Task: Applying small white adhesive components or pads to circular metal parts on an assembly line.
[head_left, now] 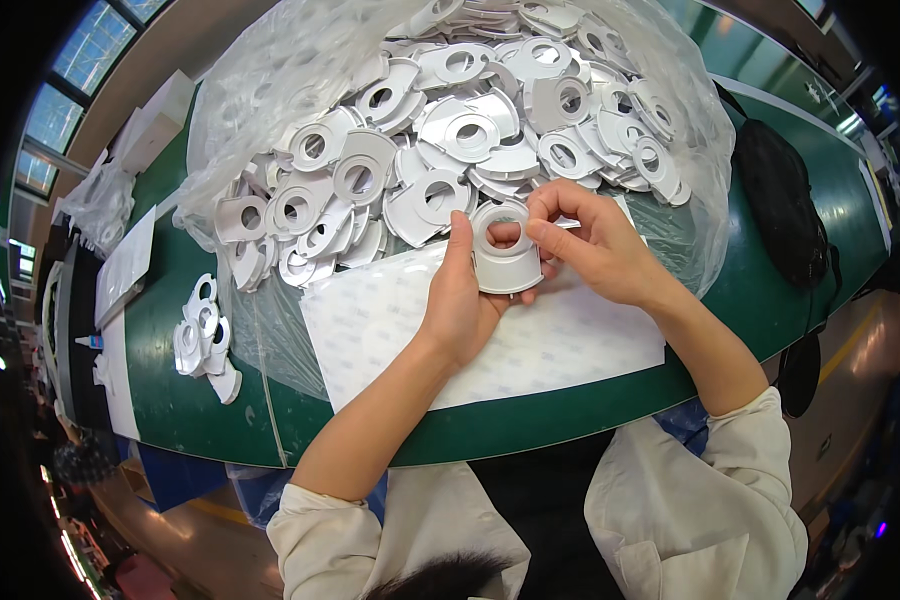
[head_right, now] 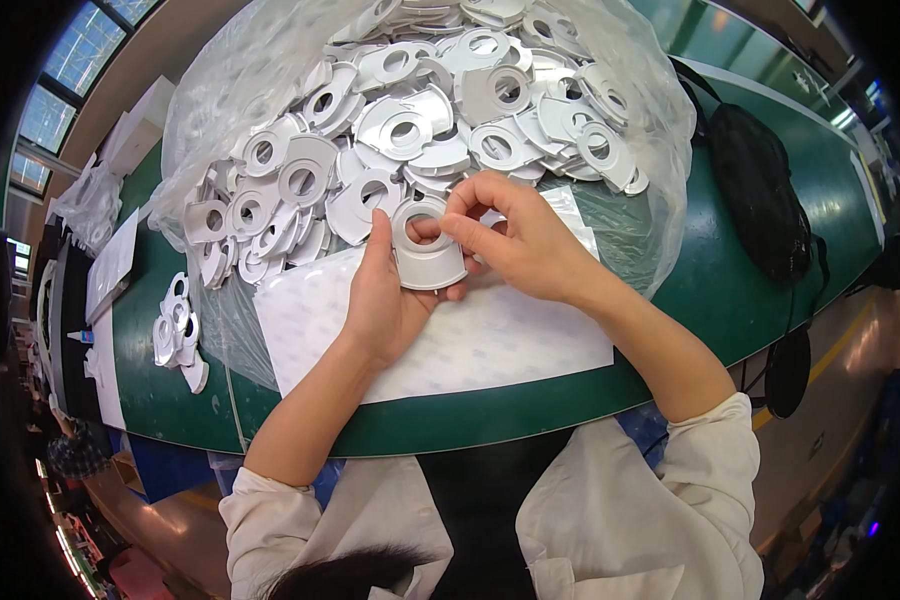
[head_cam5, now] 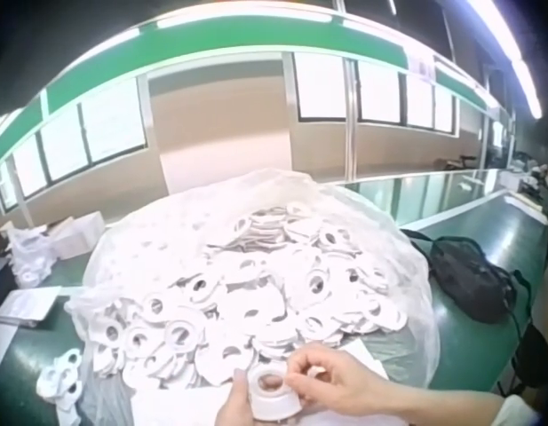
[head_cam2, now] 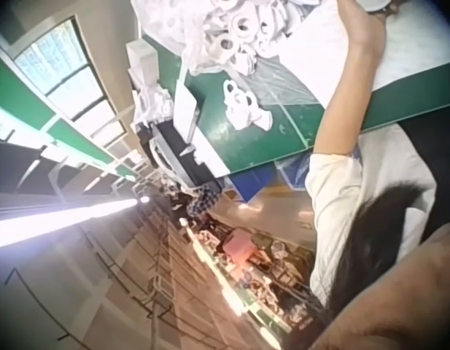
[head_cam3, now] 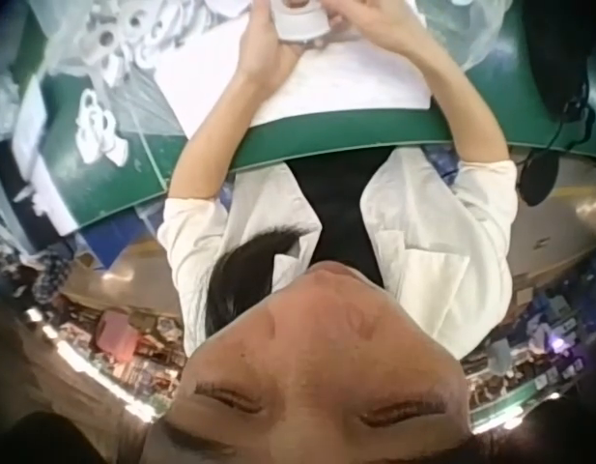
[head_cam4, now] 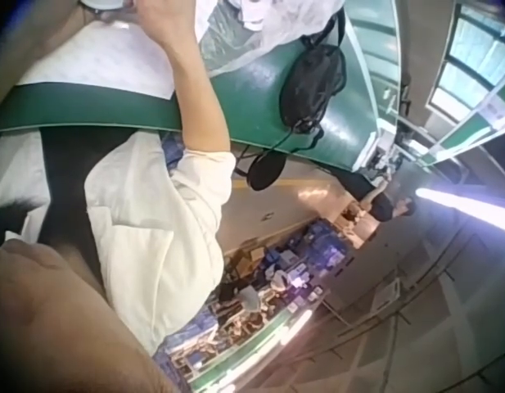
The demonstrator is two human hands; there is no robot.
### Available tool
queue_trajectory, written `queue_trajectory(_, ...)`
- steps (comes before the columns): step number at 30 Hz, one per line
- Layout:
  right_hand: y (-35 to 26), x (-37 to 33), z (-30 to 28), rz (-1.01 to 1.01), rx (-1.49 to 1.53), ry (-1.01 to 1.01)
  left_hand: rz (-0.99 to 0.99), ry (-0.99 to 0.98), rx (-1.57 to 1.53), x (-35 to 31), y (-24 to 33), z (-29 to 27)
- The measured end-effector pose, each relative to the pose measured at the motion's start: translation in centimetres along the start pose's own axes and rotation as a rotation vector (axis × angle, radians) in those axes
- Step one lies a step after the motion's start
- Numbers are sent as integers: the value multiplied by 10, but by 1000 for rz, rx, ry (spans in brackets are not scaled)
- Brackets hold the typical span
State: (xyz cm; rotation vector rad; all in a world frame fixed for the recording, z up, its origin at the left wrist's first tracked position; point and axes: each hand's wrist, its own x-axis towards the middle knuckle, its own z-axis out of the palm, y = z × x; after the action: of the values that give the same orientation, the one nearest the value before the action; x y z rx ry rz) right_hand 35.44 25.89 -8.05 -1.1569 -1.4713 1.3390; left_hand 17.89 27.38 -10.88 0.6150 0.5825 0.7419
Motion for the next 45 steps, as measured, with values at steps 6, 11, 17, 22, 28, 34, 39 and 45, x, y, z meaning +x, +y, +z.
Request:
queue_trajectory(6,-2,0,0,-2,-14,-2,-7,22,7,0,0,1)
queue_trajectory(11,1,1,-2,-12,20,-19,-6,28,30,-1,0,2)
queue_trajectory(17,0,1,-2,-11,40,-21,-11,33,32,-1,0,2)
queue_trajectory(22,0,2,-2,-20,32,-21,-13,39,35,-1,1,3)
queue_trajectory(28,1,2,-3,-6,28,-25,-2,23,39,-2,1,4)
queue_trajectory(34,-1,1,-2,9,6,-8,-10,40,43,-1,0,5)
queue_trajectory(39,-1,1,-2,4,-12,-3,-6,35,31,-1,0,2)
queue_trajectory(45,1,0,0,-28,-86,28,-3,42,36,-1,1,5)
